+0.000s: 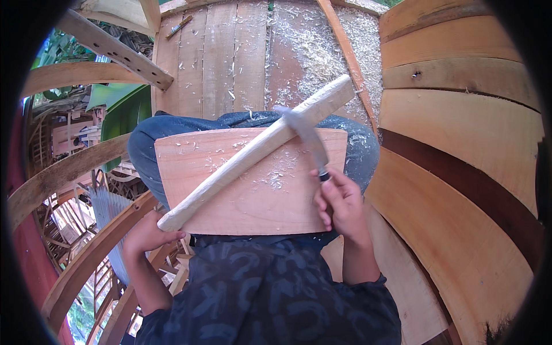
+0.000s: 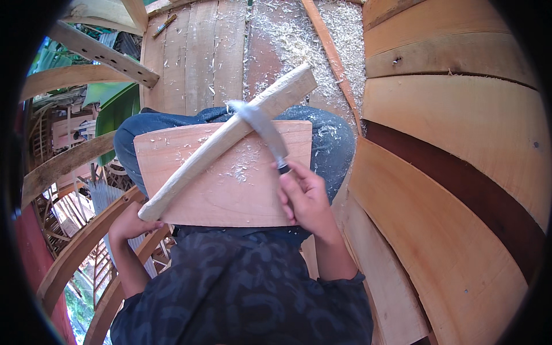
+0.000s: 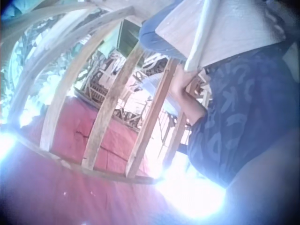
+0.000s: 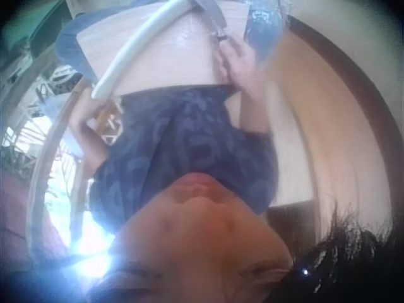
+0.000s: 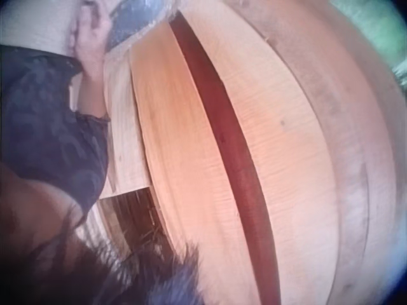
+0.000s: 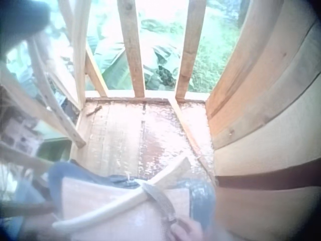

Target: The person sits cross-legged on a wooden platform and uses a curved knife to shave and shape a long, light-colored wooden stick. They hold the stick against a flat wooden board placed on their lap and repeatedly scrape the surface to remove shavings, rotating the stick to work on different sides.

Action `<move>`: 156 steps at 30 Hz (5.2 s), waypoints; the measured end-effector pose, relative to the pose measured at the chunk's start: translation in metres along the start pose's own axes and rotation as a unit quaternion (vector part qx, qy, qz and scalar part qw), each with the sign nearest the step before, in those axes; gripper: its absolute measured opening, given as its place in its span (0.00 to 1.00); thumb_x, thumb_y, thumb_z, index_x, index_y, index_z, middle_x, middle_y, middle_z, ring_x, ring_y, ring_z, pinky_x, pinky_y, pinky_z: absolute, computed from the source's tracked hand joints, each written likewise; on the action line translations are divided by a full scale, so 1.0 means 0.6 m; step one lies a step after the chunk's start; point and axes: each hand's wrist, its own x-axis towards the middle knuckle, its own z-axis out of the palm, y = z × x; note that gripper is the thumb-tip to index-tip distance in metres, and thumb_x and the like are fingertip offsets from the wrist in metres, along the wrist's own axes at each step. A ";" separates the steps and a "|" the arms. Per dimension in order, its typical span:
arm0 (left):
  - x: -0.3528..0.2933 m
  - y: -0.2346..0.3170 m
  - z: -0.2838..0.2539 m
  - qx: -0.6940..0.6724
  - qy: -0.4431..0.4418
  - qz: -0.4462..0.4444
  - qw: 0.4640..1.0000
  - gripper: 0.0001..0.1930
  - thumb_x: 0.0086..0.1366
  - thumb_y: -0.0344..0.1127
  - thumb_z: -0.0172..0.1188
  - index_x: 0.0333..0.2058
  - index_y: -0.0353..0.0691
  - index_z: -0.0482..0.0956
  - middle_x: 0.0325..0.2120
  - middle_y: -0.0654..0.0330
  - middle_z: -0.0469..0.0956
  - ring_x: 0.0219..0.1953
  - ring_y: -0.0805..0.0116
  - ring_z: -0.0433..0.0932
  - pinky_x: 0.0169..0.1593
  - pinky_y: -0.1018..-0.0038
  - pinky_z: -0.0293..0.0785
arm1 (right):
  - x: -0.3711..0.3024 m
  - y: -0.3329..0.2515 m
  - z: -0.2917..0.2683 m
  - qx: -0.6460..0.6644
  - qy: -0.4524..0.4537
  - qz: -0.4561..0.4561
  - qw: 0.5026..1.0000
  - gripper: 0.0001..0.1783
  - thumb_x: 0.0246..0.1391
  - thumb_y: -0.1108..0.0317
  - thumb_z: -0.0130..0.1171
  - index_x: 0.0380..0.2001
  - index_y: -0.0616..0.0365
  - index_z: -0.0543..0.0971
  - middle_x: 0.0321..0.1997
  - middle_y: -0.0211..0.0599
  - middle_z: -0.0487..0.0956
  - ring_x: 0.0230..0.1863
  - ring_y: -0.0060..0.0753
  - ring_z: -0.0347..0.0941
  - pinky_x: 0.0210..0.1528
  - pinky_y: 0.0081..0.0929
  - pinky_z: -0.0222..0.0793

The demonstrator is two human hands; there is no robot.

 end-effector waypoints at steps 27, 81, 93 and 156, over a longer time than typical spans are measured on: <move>-0.033 0.097 0.084 -0.026 0.076 0.155 0.985 0.19 0.59 0.43 0.61 0.40 0.35 0.68 0.29 0.46 0.75 0.34 0.48 0.77 0.39 0.60 0.69 | -0.026 0.019 0.030 -0.395 0.125 -0.180 0.892 0.05 0.55 0.73 0.56 0.33 0.64 0.74 0.21 0.37 0.73 0.19 0.25 0.69 0.24 0.24 0.63; -0.012 0.101 0.104 -0.055 0.073 0.188 0.978 0.16 0.60 0.41 0.60 0.36 0.33 0.71 0.24 0.38 0.76 0.33 0.36 0.76 0.37 0.51 0.69 | -0.038 0.041 0.071 -0.545 0.108 -0.158 0.816 0.17 0.55 0.62 0.61 0.21 0.64 0.73 0.12 0.44 0.68 0.12 0.38 0.66 0.18 0.29 0.60; 0.000 0.081 0.100 -0.142 -0.036 0.204 0.968 0.16 0.63 0.41 0.58 0.37 0.31 0.73 0.24 0.42 0.75 0.31 0.41 0.75 0.36 0.59 0.68 | -0.015 0.019 0.002 -0.530 0.231 -0.140 0.804 0.17 0.56 0.60 0.59 0.22 0.64 0.73 0.09 0.41 0.66 0.12 0.34 0.67 0.18 0.30 0.60; -0.026 0.116 0.105 0.095 0.156 0.152 0.971 0.18 0.54 0.35 0.62 0.37 0.34 0.64 0.27 0.42 0.74 0.31 0.39 0.75 0.35 0.54 0.70 | -0.016 0.024 0.058 -0.551 0.145 -0.115 0.814 0.20 0.54 0.56 0.62 0.20 0.63 0.74 0.09 0.39 0.68 0.12 0.34 0.69 0.18 0.31 0.62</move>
